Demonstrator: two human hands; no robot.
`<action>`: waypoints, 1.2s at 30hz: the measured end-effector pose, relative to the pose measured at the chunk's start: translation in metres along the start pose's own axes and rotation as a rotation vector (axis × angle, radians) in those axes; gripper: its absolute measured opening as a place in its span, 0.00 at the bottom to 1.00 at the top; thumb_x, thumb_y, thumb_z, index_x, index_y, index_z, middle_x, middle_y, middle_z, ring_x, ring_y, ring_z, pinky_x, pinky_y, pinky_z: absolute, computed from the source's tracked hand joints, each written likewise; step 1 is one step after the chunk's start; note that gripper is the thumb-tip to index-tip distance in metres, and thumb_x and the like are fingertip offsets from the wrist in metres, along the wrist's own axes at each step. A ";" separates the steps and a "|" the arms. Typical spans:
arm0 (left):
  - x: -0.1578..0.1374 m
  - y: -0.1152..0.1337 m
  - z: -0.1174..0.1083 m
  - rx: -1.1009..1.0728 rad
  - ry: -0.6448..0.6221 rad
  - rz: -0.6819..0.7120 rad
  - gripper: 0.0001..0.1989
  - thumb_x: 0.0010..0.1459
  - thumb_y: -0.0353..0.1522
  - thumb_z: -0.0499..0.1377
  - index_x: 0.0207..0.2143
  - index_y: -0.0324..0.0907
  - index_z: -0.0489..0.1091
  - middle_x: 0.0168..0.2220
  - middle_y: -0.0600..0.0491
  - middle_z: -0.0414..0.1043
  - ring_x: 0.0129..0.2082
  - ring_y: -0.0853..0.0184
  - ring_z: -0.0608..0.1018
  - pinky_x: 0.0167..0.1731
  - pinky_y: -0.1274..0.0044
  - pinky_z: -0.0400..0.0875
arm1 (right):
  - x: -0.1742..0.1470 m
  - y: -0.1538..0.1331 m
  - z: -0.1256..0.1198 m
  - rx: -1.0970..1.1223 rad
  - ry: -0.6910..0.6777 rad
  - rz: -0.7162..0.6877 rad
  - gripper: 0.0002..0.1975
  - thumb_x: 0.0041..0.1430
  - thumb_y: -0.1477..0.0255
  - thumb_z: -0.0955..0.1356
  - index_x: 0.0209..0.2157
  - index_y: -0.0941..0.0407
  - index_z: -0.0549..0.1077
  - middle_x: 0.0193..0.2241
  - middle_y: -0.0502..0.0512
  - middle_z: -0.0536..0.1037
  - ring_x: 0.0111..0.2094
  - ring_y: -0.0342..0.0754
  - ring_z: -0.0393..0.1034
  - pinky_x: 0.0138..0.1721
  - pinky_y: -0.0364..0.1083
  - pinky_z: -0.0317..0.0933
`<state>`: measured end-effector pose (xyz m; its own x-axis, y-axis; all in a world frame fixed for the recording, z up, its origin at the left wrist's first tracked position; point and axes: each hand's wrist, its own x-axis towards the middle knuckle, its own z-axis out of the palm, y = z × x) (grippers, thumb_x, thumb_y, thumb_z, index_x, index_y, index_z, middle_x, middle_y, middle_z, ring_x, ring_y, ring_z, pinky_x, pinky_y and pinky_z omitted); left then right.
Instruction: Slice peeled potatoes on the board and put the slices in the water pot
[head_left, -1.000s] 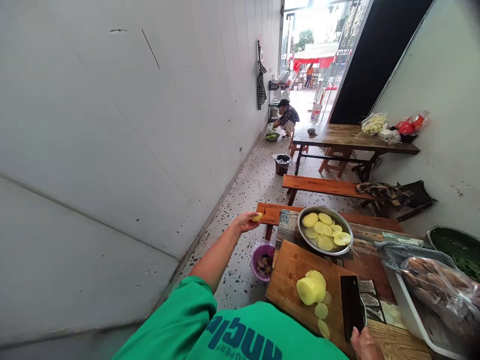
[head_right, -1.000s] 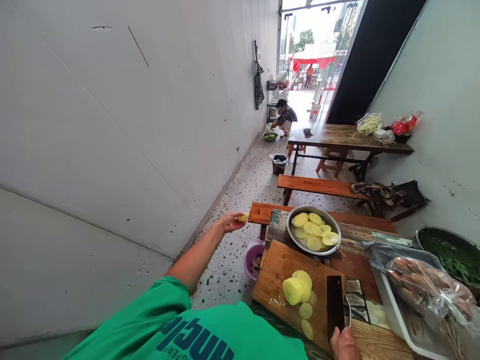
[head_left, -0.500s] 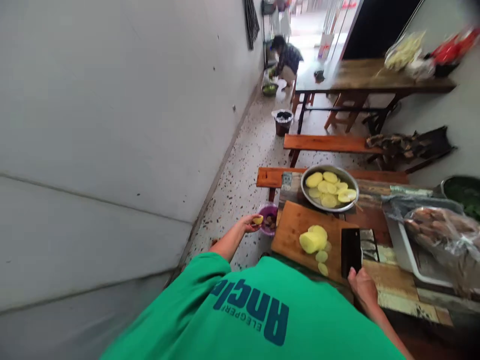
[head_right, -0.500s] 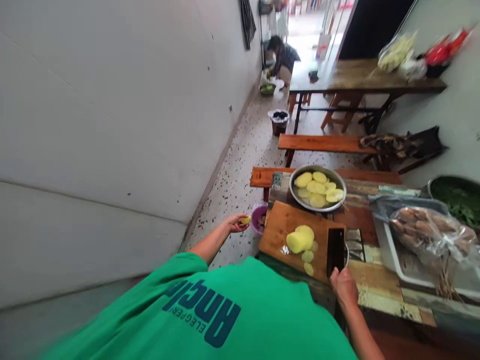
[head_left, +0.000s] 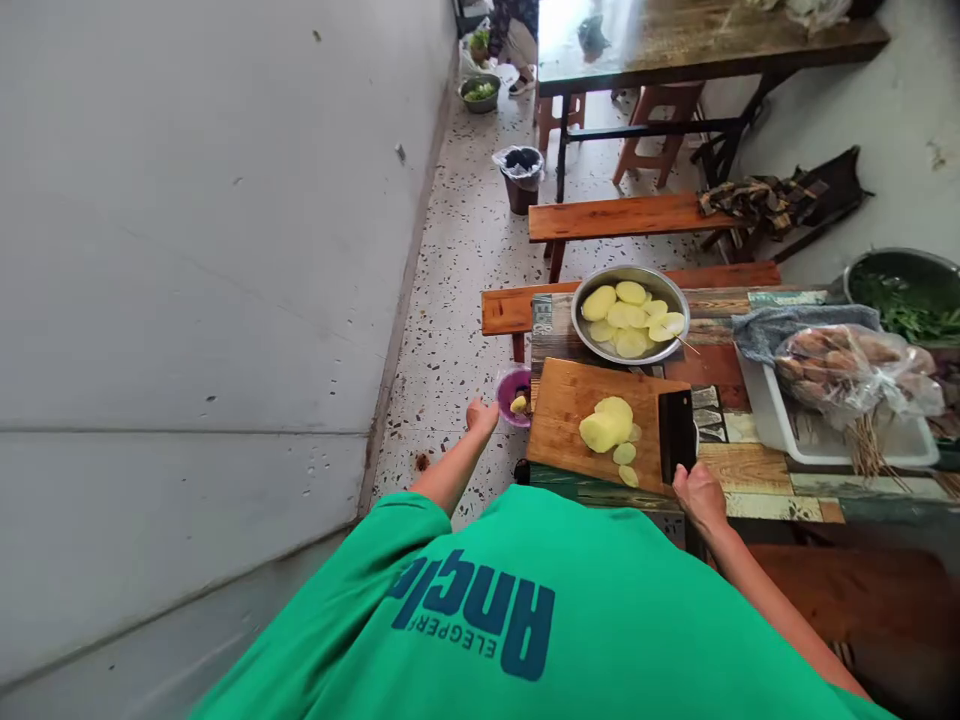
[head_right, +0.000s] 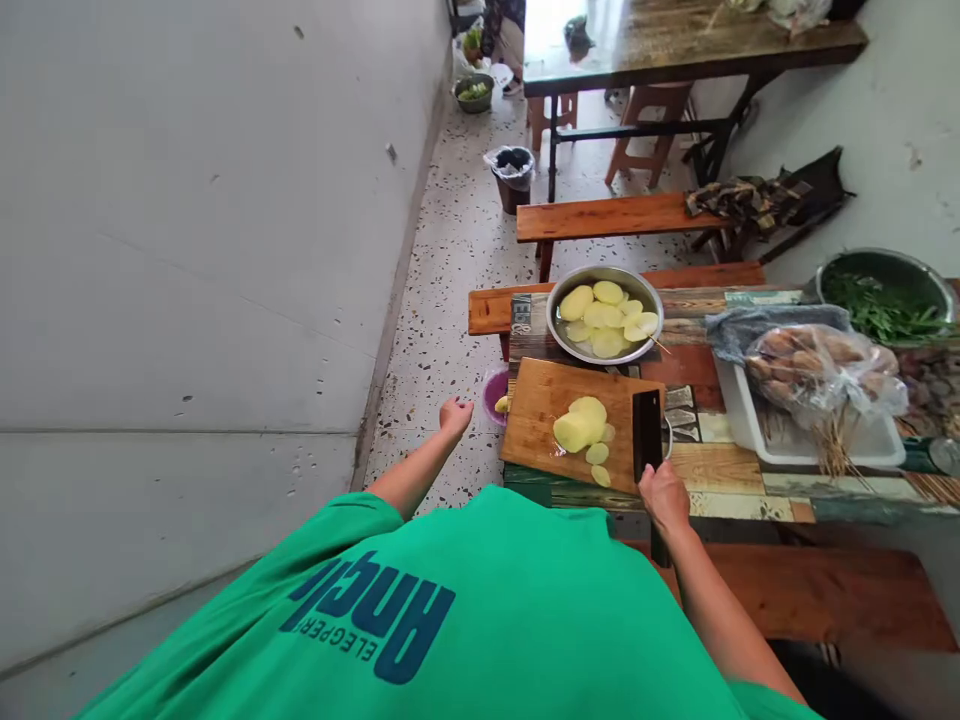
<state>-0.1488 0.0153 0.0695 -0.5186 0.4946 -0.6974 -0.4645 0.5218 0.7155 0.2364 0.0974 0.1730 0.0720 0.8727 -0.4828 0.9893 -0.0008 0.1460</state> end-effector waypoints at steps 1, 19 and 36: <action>-0.005 -0.002 0.006 0.052 0.034 0.031 0.12 0.55 0.24 0.62 0.40 0.41 0.66 0.39 0.49 0.71 0.52 0.62 0.70 0.47 0.78 0.65 | 0.000 0.000 0.001 0.006 0.000 0.003 0.20 0.68 0.68 0.57 0.47 0.70 0.70 0.39 0.75 0.78 0.42 0.60 0.76 0.37 0.48 0.62; -0.096 -0.052 0.157 0.328 -0.413 0.331 0.42 0.32 0.20 0.73 0.52 0.44 0.64 0.66 0.42 0.48 0.69 0.49 0.43 0.67 0.65 0.34 | 0.006 0.009 0.001 0.069 -0.040 -0.005 0.19 0.68 0.68 0.57 0.47 0.69 0.69 0.38 0.75 0.78 0.42 0.60 0.75 0.40 0.49 0.63; -0.074 -0.055 0.132 1.017 -0.332 0.808 0.27 0.49 0.36 0.68 0.50 0.40 0.65 0.51 0.41 0.68 0.53 0.53 0.70 0.53 0.64 0.65 | 0.009 0.011 0.004 0.090 -0.025 0.006 0.18 0.67 0.67 0.59 0.48 0.67 0.69 0.37 0.73 0.78 0.41 0.59 0.76 0.40 0.49 0.64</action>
<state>0.0103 0.0415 0.0761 -0.1272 0.9760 -0.1770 0.6988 0.2148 0.6823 0.2489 0.1033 0.1672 0.0804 0.8603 -0.5034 0.9961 -0.0510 0.0719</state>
